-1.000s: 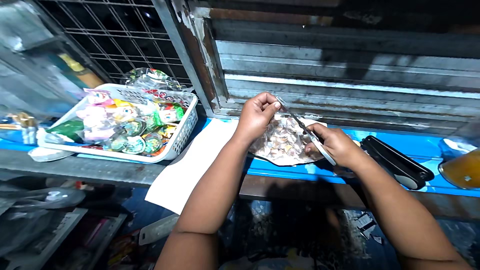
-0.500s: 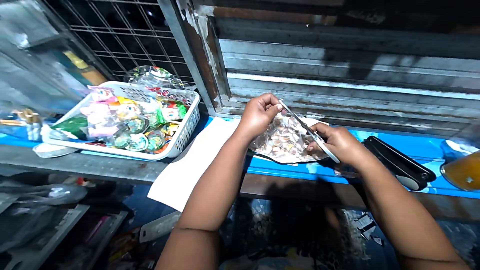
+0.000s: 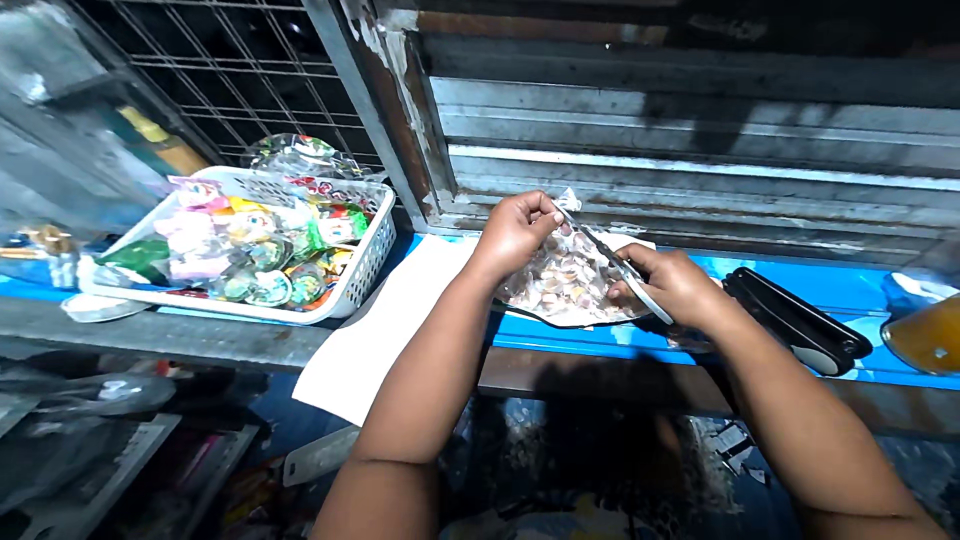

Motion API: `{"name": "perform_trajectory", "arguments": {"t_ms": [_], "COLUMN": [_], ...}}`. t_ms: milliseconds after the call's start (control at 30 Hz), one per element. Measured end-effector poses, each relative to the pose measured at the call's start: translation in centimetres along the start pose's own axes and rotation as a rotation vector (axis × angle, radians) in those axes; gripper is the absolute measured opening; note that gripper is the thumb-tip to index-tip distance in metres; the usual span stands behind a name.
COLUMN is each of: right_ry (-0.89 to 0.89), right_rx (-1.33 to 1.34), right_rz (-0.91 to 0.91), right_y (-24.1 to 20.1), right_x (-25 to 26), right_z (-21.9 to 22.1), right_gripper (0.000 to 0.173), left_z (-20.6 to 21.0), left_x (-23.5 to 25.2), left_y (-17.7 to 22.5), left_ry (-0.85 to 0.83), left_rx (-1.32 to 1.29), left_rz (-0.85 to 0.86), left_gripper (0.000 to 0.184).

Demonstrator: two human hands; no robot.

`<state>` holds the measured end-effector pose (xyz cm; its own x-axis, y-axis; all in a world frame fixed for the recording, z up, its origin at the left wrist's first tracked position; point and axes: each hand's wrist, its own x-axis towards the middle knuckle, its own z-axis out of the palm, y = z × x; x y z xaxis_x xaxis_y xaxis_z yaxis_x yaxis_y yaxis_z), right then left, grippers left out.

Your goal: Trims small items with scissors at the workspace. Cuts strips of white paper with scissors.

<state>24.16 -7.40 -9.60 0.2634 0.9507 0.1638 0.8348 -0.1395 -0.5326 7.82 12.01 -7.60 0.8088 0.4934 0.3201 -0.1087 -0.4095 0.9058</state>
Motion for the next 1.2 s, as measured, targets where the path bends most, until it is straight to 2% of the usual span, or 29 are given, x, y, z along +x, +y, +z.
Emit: {"name": "perform_trajectory", "arguments": {"t_ms": [200, 300, 367, 433, 500, 567, 667, 733, 800, 833, 900, 1000, 1200], "right_ry": [0.022, 0.104, 0.096, 0.046, -0.008, -0.038, -0.075, -0.018, 0.12, 0.18, 0.25, 0.325, 0.408], "right_rx": [0.094, 0.28, 0.499, 0.707, 0.873, 1.017, 1.255, 1.188, 0.947, 0.845, 0.742, 0.754, 0.651], "right_rz": [0.084, 0.164, 0.24, 0.238, 0.155, 0.115, 0.135, 0.165, 0.159, 0.146, 0.102, 0.036, -0.078], "right_y": [0.0, 0.5, 1.1, 1.7, 2.3, 2.4, 2.4, 2.3, 1.7, 1.1, 0.0, -0.8, -0.1], "right_x": [0.3, 0.3, 0.3, 0.2, 0.3, 0.3, 0.4, 0.5, 0.6, 0.6, 0.5, 0.3, 0.5], "right_z": [0.2, -0.6, -1.6, -2.1, -1.9, -1.6, -1.5, -1.4, -0.8, -0.3, 0.6, 1.6, 1.7], "right_gripper": [0.034, 0.028, 0.021, 0.027, 0.049, 0.063, 0.064, 0.054, 0.026, 0.023, 0.034, 0.043, 0.043], "left_z": [0.3, 0.7, 1.2, 1.3, 1.3, 1.2, 1.3, 1.4, 1.7, 2.0, 3.0, 4.5, 5.3], "left_x": [0.2, 0.1, 0.1, 0.1, 0.1, 0.1, 0.0, 0.0, -0.1, -0.3, -0.7, -1.4, -1.1], "left_y": [-0.2, -0.4, -0.6, -0.7, -0.7, -0.6, -0.4, -0.5, -0.6, -0.6, -0.6, -0.3, -0.4], "left_ry": [0.018, -0.047, -0.056, -0.019, 0.035, 0.068, 0.084, 0.086, 0.072, 0.059, 0.03, -0.03, -0.124], "left_rx": [0.027, 0.072, 0.056, 0.008, -0.023, -0.044, -0.014, 0.004, 0.024, 0.036, 0.067, 0.092, 0.072], "left_rz": [-0.034, -0.009, 0.013, 0.029, 0.042, 0.05, 0.059, 0.07, 0.087, 0.104, 0.154, 0.204, 0.227], "left_gripper": [0.011, 0.01, 0.009, 0.01, 0.012, 0.014, 0.014, 0.013, 0.012, 0.013, 0.014, 0.013, 0.014]}}
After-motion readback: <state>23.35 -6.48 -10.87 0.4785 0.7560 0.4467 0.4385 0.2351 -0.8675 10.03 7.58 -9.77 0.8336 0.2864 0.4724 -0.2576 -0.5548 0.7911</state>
